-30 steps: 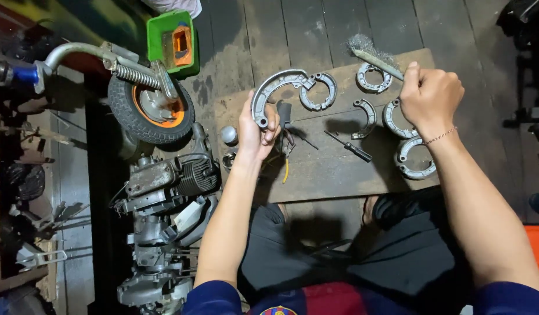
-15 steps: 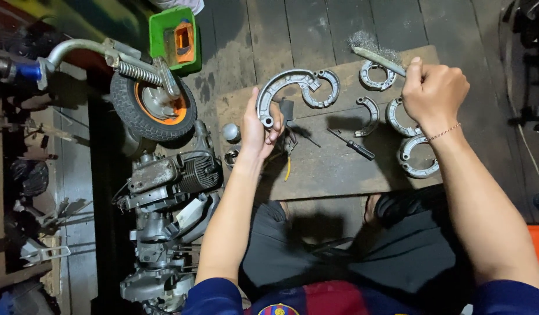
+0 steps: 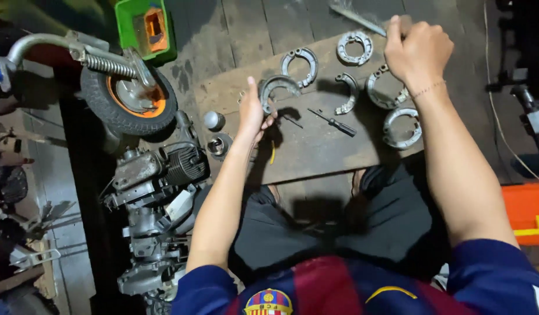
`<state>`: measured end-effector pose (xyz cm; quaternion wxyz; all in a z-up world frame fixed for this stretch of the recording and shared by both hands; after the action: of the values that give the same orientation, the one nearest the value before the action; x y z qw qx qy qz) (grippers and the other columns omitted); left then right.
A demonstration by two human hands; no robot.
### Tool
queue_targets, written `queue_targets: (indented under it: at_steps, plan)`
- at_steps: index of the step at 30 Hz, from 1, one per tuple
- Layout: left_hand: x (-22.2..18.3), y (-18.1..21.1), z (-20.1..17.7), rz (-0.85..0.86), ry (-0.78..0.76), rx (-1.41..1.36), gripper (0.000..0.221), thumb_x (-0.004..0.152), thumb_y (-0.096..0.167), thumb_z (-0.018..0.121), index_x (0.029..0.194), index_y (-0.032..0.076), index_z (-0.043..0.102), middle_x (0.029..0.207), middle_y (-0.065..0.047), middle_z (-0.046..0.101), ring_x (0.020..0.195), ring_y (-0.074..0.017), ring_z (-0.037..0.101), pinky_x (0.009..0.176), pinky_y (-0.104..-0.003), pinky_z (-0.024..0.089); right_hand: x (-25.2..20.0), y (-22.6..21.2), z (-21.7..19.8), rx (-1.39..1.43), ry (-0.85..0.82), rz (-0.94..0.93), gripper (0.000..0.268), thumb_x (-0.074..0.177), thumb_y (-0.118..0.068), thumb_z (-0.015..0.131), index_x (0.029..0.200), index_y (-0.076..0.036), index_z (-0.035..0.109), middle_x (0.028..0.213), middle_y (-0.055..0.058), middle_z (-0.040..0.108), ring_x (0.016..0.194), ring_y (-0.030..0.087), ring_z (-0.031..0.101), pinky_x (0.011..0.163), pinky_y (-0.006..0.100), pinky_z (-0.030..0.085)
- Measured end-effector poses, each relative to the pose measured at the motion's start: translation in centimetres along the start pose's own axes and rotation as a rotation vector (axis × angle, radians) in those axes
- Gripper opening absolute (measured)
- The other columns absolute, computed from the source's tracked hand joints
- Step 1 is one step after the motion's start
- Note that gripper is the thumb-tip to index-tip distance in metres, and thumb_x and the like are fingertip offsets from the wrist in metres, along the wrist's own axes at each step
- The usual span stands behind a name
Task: Cleaning and inspecting motorcycle drum brake shoes using a wire brush and a small tool to remove debris.
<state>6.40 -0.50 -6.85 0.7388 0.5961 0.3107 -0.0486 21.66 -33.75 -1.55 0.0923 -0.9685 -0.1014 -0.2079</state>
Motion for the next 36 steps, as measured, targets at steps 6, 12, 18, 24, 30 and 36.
queue_targets:
  at_steps: [6, 12, 18, 24, 30, 36]
  plan:
    - [0.5, -6.5, 2.4, -0.18, -0.068, 0.242, 0.076, 0.091, 0.072, 0.034, 0.073, 0.002, 0.061, 0.052, -0.01, 0.056, 0.033, -0.0159, 0.044, 0.029, -0.026, 0.026, -0.3, 3.2, 4.2, 0.017, -0.087, 0.069, 0.068, 0.117, -0.046, 0.061, 0.07, 0.002, 0.071, 0.062, 0.02, 0.068, 0.045, 0.042, 0.062, 0.053, 0.047, 0.055]
    - [1.1, -17.3, 0.4, -0.307, 0.023, 0.32, 0.067, 0.097, 0.062, 0.047, 0.082, -0.002, 0.059, 0.056, -0.01, 0.055, 0.037, -0.017, 0.049, 0.031, -0.027, 0.032, -1.4, 5.0, 5.3, 0.123, -0.236, 0.121, 0.089, 0.127, -0.059, 0.042, 0.08, 0.011, 0.071, 0.072, 0.027, 0.071, 0.057, 0.047, 0.066, 0.065, 0.054, 0.055]
    - [-0.3, -19.6, -0.4, -0.31, 0.134, 0.394, 0.068, 0.1, 0.06, 0.047, 0.083, -0.006, 0.057, 0.06, -0.009, 0.055, 0.04, -0.0204, 0.057, 0.033, -0.03, 0.042, -2.2, 3.6, 3.8, 0.329, -0.536, 0.241, 0.097, 0.113, -0.079, 0.041, 0.105, 0.012, 0.074, 0.096, 0.037, 0.07, 0.081, 0.054, 0.069, 0.075, 0.057, 0.056]
    - [-0.8, -18.0, 0.5, -0.122, 0.101, 0.769, 0.074, 0.101, 0.061, 0.04, 0.076, -0.004, 0.065, 0.053, -0.008, 0.061, 0.042, -0.0239, 0.06, 0.052, -0.034, 0.054, -5.4, 0.4, 6.5, 0.136, -0.926, -0.008, 0.096, 0.114, -0.067, 0.029, 0.093, 0.017, 0.073, 0.086, 0.033, 0.071, 0.069, 0.045, 0.07, 0.07, 0.053, 0.058]
    - [-3.2, -16.9, 2.8, -0.103, 0.039, 0.926, 0.079, 0.102, 0.062, 0.046, 0.12, -0.011, 0.068, 0.118, -0.032, 0.069, 0.121, -0.0403, 0.065, 0.101, -0.049, 0.054, -12.2, -6.6, 4.4, -0.128, -1.341, -0.223, 0.073, 0.1, -0.054, 0.044, 0.129, 0.007, 0.07, 0.133, 0.031, 0.067, 0.131, 0.043, 0.06, 0.104, 0.056, 0.05]
    - [-1.5, -18.3, 2.5, -0.088, 0.003, 0.929, 0.076, 0.106, 0.053, 0.042, 0.127, -0.017, 0.062, 0.127, -0.037, 0.064, 0.129, -0.0444, 0.058, 0.106, -0.052, 0.051, -15.4, -6.4, 13.7, -0.408, -1.188, -0.063, 0.04, 0.084, -0.035, 0.068, 0.108, -0.006, 0.081, 0.092, 0.019, 0.079, 0.089, 0.039, 0.077, 0.063, 0.058, 0.06]
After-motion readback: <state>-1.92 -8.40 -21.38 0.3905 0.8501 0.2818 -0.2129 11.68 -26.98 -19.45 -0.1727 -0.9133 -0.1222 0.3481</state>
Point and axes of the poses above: each hand's wrist, its own x-axis towards the middle knuckle, its own z-axis out of the palm, y = z × x, the point moved 7 cm from there along x, towards the middle knuckle
